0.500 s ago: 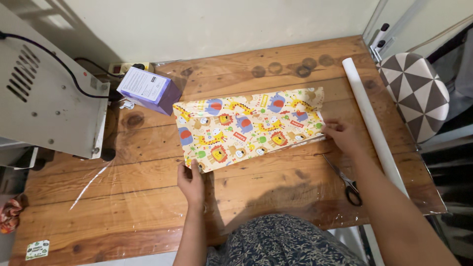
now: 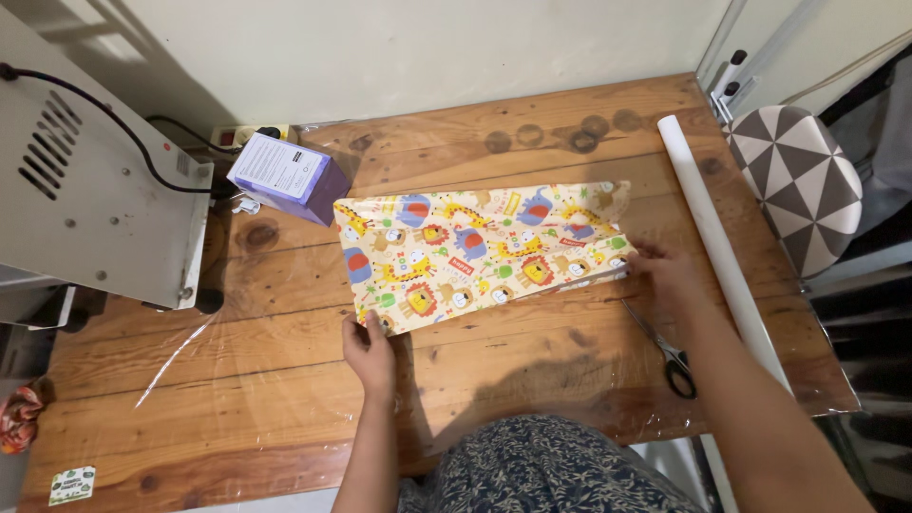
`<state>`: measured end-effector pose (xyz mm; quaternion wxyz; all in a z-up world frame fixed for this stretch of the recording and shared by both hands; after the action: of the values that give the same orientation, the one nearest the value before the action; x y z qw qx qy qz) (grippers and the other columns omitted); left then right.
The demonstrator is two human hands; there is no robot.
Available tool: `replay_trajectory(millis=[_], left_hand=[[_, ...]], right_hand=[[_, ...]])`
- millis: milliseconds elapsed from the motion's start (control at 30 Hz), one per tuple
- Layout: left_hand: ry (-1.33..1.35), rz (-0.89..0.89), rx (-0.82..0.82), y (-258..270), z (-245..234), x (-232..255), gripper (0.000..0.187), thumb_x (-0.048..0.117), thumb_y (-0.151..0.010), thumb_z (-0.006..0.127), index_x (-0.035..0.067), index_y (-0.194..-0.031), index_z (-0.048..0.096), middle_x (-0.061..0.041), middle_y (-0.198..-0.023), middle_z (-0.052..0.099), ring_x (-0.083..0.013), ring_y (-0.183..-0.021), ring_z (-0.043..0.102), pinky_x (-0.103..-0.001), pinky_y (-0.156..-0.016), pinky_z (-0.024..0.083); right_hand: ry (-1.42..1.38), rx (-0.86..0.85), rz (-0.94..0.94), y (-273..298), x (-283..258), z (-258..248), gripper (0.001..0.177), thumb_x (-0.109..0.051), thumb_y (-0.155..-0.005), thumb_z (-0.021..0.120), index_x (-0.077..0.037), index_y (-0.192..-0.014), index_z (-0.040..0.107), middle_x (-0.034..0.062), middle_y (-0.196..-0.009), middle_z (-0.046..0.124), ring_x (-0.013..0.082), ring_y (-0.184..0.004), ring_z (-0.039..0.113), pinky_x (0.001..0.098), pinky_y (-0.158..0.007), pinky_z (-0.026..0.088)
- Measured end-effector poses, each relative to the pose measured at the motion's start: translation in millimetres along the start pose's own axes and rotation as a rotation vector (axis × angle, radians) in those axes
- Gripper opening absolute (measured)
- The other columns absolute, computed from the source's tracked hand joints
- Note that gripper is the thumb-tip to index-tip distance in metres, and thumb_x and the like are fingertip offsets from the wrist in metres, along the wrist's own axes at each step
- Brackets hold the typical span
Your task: The person wraps a rectangular item in patterned wrapping paper on a wooden table. They fold the paper around the item, apply clear tape to secure the folds, and use scissors to cut tape as needed. The wrapped item remains on the table at the end.
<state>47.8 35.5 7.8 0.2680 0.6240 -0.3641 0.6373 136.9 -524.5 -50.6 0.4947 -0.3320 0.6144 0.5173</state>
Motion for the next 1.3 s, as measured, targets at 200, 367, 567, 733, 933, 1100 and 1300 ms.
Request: replay_trajectory(millis=[200, 367, 567, 733, 933, 1100, 1300], left_hand=[[0.103, -0.066, 0.003, -1.6, -3.9, -13.7, 0.018, 0.018, -0.107, 0.060, 0.001, -0.102, 0.057, 0.001, -0.088, 0.060, -0.0065, -0.079, 0.052, -0.024, -0.073, 0.047], [0.136, -0.049, 0.030, 0.4, -3.4, -9.4, 0.017, 0.017, -0.107, 0.058, 0.001, -0.108, 0.056, -0.001, -0.094, 0.061, -0.0069, -0.084, 0.052, -0.025, -0.075, 0.047], [0.149, -0.001, 0.071, 4.5, -1.9, -6.9, 0.019, 0.017, -0.107, 0.057, -0.001, -0.113, 0.057, -0.003, -0.101, 0.064, -0.0080, -0.092, 0.056, -0.025, -0.084, 0.049], [0.189, -0.048, 0.083, 6.2, 0.2, -15.7, 0.020, 0.018, -0.106, 0.059, -0.001, -0.115, 0.059, -0.003, -0.100, 0.064, -0.0082, -0.091, 0.056, -0.025, -0.082, 0.048], [0.211, -0.057, 0.005, 1.6, 6.9, -8.0, 0.019, 0.017, -0.109, 0.061, -0.002, -0.107, 0.058, -0.004, -0.100, 0.064, -0.0085, -0.090, 0.054, -0.026, -0.082, 0.048], [0.273, -0.040, -0.064, -6.9, 15.6, 10.5, 0.014, 0.016, -0.103, 0.060, 0.003, -0.107, 0.058, -0.002, -0.103, 0.067, -0.0057, -0.093, 0.059, -0.023, -0.083, 0.050], [0.184, -0.054, -0.058, -11.6, 16.9, 18.2, 0.015, 0.017, -0.102, 0.062, 0.003, -0.104, 0.056, -0.001, -0.092, 0.065, -0.0042, -0.082, 0.056, -0.023, -0.072, 0.048]], right_hand=[[-0.253, -0.190, 0.106, -6.7, 0.2, 8.8, 0.050, 0.006, -0.090, 0.066, -0.001, -0.139, 0.062, 0.0032, -0.100, 0.065, 0.0127, -0.087, 0.065, 0.0250, -0.079, 0.054], [-0.276, -0.233, 0.139, -5.7, 3.2, 5.1, 0.047, 0.004, -0.093, 0.060, 0.000, -0.140, 0.059, 0.0066, -0.103, 0.066, 0.0147, -0.082, 0.061, 0.0267, -0.072, 0.050], [-0.157, -0.248, 0.208, 6.8, 5.3, 2.5, 0.048, 0.004, -0.092, 0.059, 0.002, -0.140, 0.059, 0.0073, -0.110, 0.069, 0.0158, -0.087, 0.060, 0.0298, -0.080, 0.051], [-0.231, -0.289, 0.208, 9.1, 5.6, -3.1, 0.052, 0.001, -0.093, 0.059, -0.002, -0.145, 0.056, 0.0088, -0.116, 0.066, 0.0178, -0.097, 0.061, 0.0330, -0.090, 0.049], [-0.327, -0.282, 0.189, 2.9, 6.5, -9.4, 0.044, -0.004, -0.096, 0.056, -0.002, -0.140, 0.058, 0.0087, -0.121, 0.068, 0.0198, -0.105, 0.063, 0.0340, -0.098, 0.045], [-0.376, -0.251, 0.174, 5.2, -5.3, -8.2, 0.031, -0.004, -0.098, 0.058, 0.001, -0.127, 0.062, 0.0091, -0.115, 0.070, 0.0209, -0.105, 0.064, 0.0359, -0.099, 0.047], [-0.211, -0.152, -0.064, 29.8, -61.8, 15.6, 0.029, -0.006, -0.091, 0.069, 0.000, -0.119, 0.066, 0.0056, -0.112, 0.072, 0.0152, -0.103, 0.067, 0.0311, -0.093, 0.051]])
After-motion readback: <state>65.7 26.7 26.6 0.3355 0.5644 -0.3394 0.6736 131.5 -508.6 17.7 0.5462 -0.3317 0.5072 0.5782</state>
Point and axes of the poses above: each hand's wrist, its own y-axis away from the middle knuckle, its own z-axis out of the palm, x = y × z, the point moved 6 cm from there along -y, towards the middle knuckle
